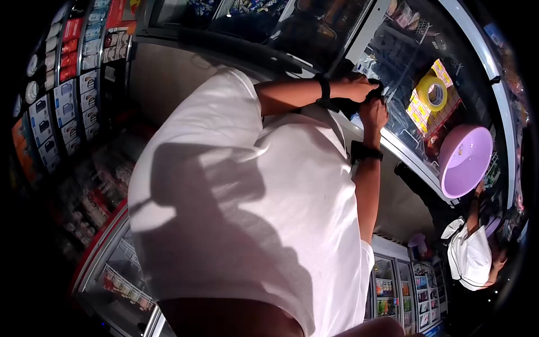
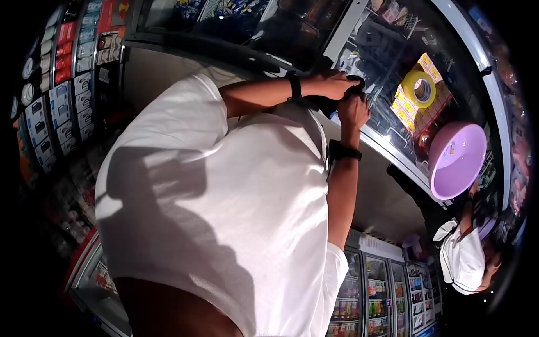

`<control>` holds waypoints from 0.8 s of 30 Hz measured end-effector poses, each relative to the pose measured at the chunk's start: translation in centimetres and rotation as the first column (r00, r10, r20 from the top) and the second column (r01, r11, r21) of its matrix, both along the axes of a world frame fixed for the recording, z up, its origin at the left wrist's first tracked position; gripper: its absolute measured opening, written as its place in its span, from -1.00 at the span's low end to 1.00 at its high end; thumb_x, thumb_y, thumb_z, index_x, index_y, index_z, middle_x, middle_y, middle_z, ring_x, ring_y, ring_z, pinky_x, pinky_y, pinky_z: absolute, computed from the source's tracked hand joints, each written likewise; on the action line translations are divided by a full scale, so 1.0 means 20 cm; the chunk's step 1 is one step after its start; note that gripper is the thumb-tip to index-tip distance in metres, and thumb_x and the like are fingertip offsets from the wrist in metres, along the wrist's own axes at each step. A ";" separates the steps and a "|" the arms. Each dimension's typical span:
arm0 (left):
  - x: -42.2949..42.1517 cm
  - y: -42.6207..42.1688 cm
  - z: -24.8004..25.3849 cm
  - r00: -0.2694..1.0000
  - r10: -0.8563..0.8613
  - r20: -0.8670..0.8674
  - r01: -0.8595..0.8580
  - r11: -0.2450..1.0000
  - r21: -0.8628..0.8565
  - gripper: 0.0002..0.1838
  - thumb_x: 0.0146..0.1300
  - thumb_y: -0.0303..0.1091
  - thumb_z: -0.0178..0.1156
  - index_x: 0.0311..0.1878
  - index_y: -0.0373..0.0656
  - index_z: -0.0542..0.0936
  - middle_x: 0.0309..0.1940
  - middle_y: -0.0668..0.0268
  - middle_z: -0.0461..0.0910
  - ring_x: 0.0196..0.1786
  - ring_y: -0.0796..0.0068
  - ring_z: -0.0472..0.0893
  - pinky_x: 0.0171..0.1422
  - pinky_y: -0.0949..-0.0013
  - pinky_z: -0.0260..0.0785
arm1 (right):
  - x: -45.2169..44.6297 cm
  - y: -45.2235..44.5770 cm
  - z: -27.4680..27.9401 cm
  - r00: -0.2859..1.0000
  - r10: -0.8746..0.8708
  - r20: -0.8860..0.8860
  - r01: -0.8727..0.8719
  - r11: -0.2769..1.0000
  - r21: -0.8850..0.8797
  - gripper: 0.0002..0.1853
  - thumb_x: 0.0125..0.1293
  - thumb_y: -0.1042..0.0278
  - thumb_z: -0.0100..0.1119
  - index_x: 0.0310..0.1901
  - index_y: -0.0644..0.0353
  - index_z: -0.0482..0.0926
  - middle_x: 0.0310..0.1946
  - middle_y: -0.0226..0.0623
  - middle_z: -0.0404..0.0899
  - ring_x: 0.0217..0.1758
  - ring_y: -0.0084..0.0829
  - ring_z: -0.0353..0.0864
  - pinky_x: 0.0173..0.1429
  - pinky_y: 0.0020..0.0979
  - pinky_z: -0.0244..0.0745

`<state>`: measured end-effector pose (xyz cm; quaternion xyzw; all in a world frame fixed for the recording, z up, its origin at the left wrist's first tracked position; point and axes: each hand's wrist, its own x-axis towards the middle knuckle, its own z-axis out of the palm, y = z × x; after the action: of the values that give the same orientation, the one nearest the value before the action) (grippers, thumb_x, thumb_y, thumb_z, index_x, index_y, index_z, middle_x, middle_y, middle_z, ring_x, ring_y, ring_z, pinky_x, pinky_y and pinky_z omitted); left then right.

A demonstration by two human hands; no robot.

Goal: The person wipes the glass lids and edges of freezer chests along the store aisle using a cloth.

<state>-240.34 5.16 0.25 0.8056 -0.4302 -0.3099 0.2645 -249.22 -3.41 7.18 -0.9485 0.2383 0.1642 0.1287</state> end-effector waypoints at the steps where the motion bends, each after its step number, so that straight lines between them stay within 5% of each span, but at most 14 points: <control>1: 0.00 -0.05 -0.05 0.997 -0.035 0.074 0.035 0.999 -0.007 -0.28 0.08 -0.42 0.10 0.42 -0.09 0.28 -0.21 -0.01 0.63 -0.15 0.02 0.64 -0.07 0.13 0.46 | -0.01 0.00 0.00 1.000 0.010 -0.010 -0.010 1.000 0.001 -0.55 0.20 0.08 0.10 0.04 0.18 0.55 0.00 -0.12 0.54 0.11 -0.04 0.52 0.12 0.01 0.40; 3: 0.05 -0.03 0.24 0.981 -0.053 0.186 0.046 0.998 0.039 -0.40 0.07 -0.42 0.13 0.26 -0.30 0.40 -0.34 0.08 0.65 -0.32 0.01 0.64 -0.13 0.11 0.46 | 0.02 0.00 0.03 0.998 0.057 0.008 -0.055 0.990 -0.126 -0.53 0.18 0.11 0.11 0.11 0.13 0.53 0.12 -0.21 0.47 0.19 -0.10 0.45 0.19 0.04 0.30; 7: 0.14 -0.23 0.03 0.888 0.062 0.456 -0.001 0.991 -0.131 -0.54 0.15 -0.35 0.08 0.12 -0.36 0.49 -0.27 -0.03 0.65 -0.15 0.02 0.65 -0.08 0.09 0.47 | 0.13 -0.13 -0.03 0.997 0.038 -0.060 -0.052 0.967 -0.251 -0.52 0.22 0.10 0.08 0.18 0.00 0.51 0.38 -0.13 0.21 0.34 -0.01 0.25 0.23 0.11 0.22; 10: 0.24 -0.28 0.14 0.949 0.027 0.315 -0.009 0.998 -0.058 -0.61 0.07 -0.33 0.16 -0.02 -0.32 0.58 -0.24 -0.04 0.65 -0.10 0.04 0.66 -0.08 0.07 0.49 | 0.16 -0.16 -0.05 1.000 0.013 -0.016 -0.016 0.971 -0.240 -0.55 0.23 0.07 0.09 0.16 -0.11 0.53 0.33 -0.16 0.24 0.30 -0.02 0.28 0.22 0.11 0.23; 11: 0.25 -0.46 -0.28 0.960 0.060 0.273 -0.046 0.997 -0.058 -0.62 0.03 -0.34 0.19 -0.05 -0.26 0.59 -0.23 -0.01 0.66 -0.11 0.01 0.65 -0.08 0.07 0.50 | 0.16 -0.15 -0.01 1.000 -0.019 -0.021 0.015 0.981 -0.195 -0.55 0.22 0.07 0.10 0.16 -0.12 0.52 0.29 -0.17 0.27 0.29 -0.02 0.29 0.22 0.11 0.23; 14: 0.18 -0.14 0.23 1.000 -0.022 0.009 0.023 0.999 -0.022 -0.55 0.00 -0.34 0.20 0.03 -0.21 0.57 -0.17 -0.08 0.63 -0.09 -0.09 0.62 -0.07 0.07 0.50 | -0.01 -0.05 -0.01 0.999 -0.008 -0.044 -0.002 0.975 -0.223 -0.54 0.22 0.07 0.12 0.18 -0.11 0.46 0.14 -0.16 0.33 0.24 -0.06 0.34 0.20 0.08 0.25; 16: 0.03 -0.11 0.12 0.996 -0.088 0.004 0.087 0.994 0.064 -0.33 -0.03 -0.34 0.19 0.28 -0.14 0.43 -0.15 -0.04 0.64 -0.07 -0.05 0.62 -0.04 0.04 0.48 | -0.21 -0.02 -0.05 0.999 0.039 0.006 -0.036 0.968 -0.249 -0.56 0.23 0.10 0.12 0.16 -0.08 0.45 0.08 -0.14 0.35 0.22 -0.06 0.37 0.18 0.08 0.27; 19: -0.09 -0.03 0.18 0.967 -0.231 -0.110 0.245 0.959 0.141 -0.26 -0.02 -0.30 0.19 0.35 -0.09 0.36 -0.08 0.00 0.63 0.00 -0.04 0.61 0.01 0.08 0.49 | -0.38 -0.02 -0.01 0.998 0.035 -0.060 -0.045 0.985 -0.169 -0.60 0.24 0.16 0.10 0.11 -0.02 0.46 0.00 -0.12 0.41 0.13 -0.04 0.46 0.08 0.06 0.36; 21: -0.17 -0.09 0.14 0.961 -0.267 -0.071 0.275 0.950 0.146 -0.29 -0.03 -0.31 0.21 0.30 -0.22 0.39 -0.07 -0.06 0.61 0.00 -0.02 0.61 0.01 0.07 0.49 | -0.46 -0.01 0.01 0.996 0.035 -0.078 -0.046 0.988 -0.148 -0.62 0.24 0.19 0.07 0.08 0.03 0.47 -0.06 -0.10 0.44 0.06 -0.02 0.50 0.01 0.05 0.40; 23: -0.23 -0.13 0.14 0.941 -0.325 -0.097 0.338 0.923 0.185 -0.13 -0.05 -0.33 0.23 0.34 -0.56 0.17 -0.07 -0.26 0.56 -0.03 -0.08 0.60 -0.06 0.12 0.49 | -0.50 -0.01 0.02 0.991 -0.030 -0.132 0.016 0.994 -0.106 -0.57 0.29 -0.02 0.06 0.11 0.01 0.45 -0.07 -0.10 0.46 0.07 -0.01 0.50 0.05 0.05 0.41; 24: -0.25 -0.12 0.13 0.949 -0.301 -0.093 0.313 0.933 0.175 -0.12 -0.07 -0.33 0.24 0.34 -0.56 0.17 -0.09 -0.26 0.56 -0.05 -0.07 0.61 -0.09 0.13 0.50 | -0.52 0.00 0.01 0.998 -0.044 -0.041 0.040 0.993 -0.112 -0.57 0.31 -0.07 0.06 0.07 0.01 0.48 -0.10 -0.09 0.46 0.04 0.01 0.51 0.01 0.05 0.43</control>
<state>-245.35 2.75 2.92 0.7392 -0.5109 -0.4125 0.1496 -259.53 -3.41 7.42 -0.9452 0.2697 0.1686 0.0740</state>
